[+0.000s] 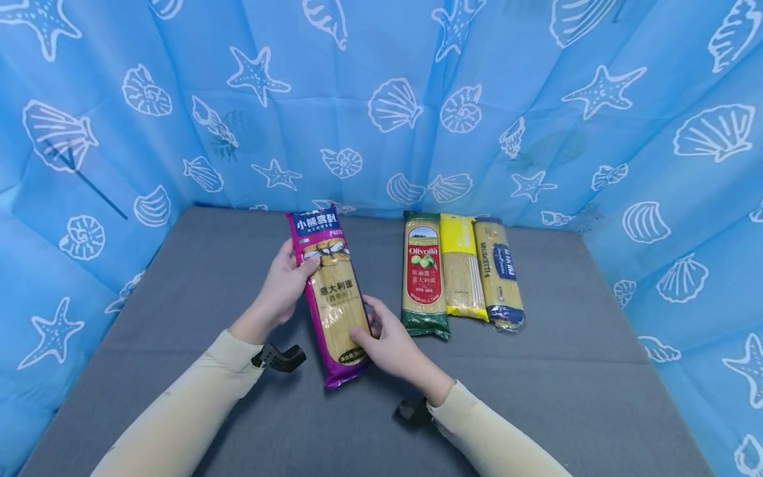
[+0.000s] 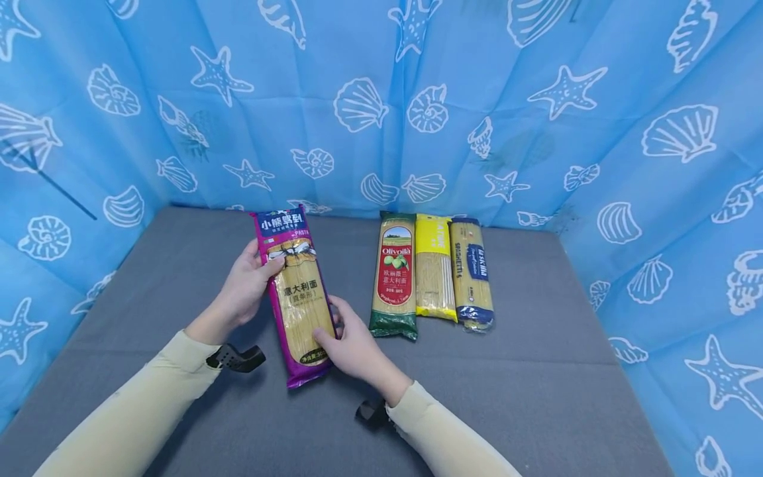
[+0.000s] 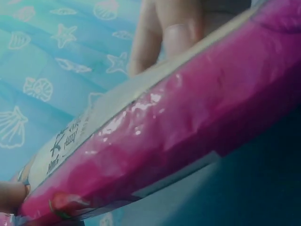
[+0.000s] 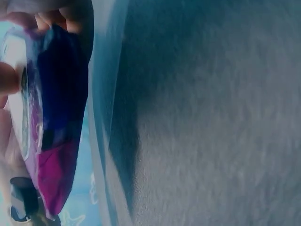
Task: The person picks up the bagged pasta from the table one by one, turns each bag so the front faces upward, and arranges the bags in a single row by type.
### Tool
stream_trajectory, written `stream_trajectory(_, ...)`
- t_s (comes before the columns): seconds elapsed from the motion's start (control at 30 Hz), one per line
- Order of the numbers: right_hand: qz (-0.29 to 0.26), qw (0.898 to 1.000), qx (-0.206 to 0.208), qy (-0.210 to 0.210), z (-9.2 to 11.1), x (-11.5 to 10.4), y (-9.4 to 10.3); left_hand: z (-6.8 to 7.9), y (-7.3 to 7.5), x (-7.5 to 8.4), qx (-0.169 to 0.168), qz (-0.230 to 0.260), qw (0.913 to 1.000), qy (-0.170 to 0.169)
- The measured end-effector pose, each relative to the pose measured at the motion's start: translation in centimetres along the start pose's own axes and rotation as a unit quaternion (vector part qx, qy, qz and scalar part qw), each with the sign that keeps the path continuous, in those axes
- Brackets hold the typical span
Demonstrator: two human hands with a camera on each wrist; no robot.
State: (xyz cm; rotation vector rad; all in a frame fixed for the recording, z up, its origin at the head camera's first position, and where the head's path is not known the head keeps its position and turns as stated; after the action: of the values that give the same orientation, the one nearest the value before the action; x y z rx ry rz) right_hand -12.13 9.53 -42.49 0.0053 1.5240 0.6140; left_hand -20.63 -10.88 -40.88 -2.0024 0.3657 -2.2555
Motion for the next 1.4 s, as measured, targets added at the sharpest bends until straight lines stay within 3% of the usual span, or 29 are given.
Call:
stream_trajectory(0.33, -0.019, 0.999, 0.028, -0.017, 0.5, -0.8, -0.2, -0.5, 0.1, -1.3, -0.006, -0.042, 0.999, 0.017)
stream_trajectory(0.57, -0.035, 0.998, 0.043, 0.003, 0.3, -0.9, -0.3, -0.4, -0.4, -2.1, -0.06, -0.091, 0.9939, 0.02)
stream_trajectory(0.83, -0.102, 0.988, 0.106, -0.037, -2.1, 1.9, 0.3, 0.3, -2.4, -4.3, -0.093, -0.161, 0.982, 0.037)
stream_trajectory(1.1, -0.128, 0.977, 0.142, -0.097, -3.4, 2.6, 1.8, 0.7, -3.8, -6.3, -0.089, -0.164, 0.9812, 0.05)
stream_trajectory(1.4, -0.105, 0.976, 0.149, -0.122, -5.2, 2.4, 3.5, -1.2, -4.8, -6.6, -0.076, -0.105, 0.9889, 0.072)
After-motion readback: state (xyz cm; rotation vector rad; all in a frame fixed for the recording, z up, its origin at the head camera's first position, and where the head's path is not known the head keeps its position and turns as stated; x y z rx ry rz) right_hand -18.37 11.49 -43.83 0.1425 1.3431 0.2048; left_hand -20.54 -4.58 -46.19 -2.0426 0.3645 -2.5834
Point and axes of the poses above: each hand's wrist, its own z-axis away from the middle knuckle, its own y-axis out of the back of the hand, x = y × z, the point moved 1 cm from there along -z, towards the middle knuckle, and after that the axes turned 7 degrees about z, right-handed, at the moved point
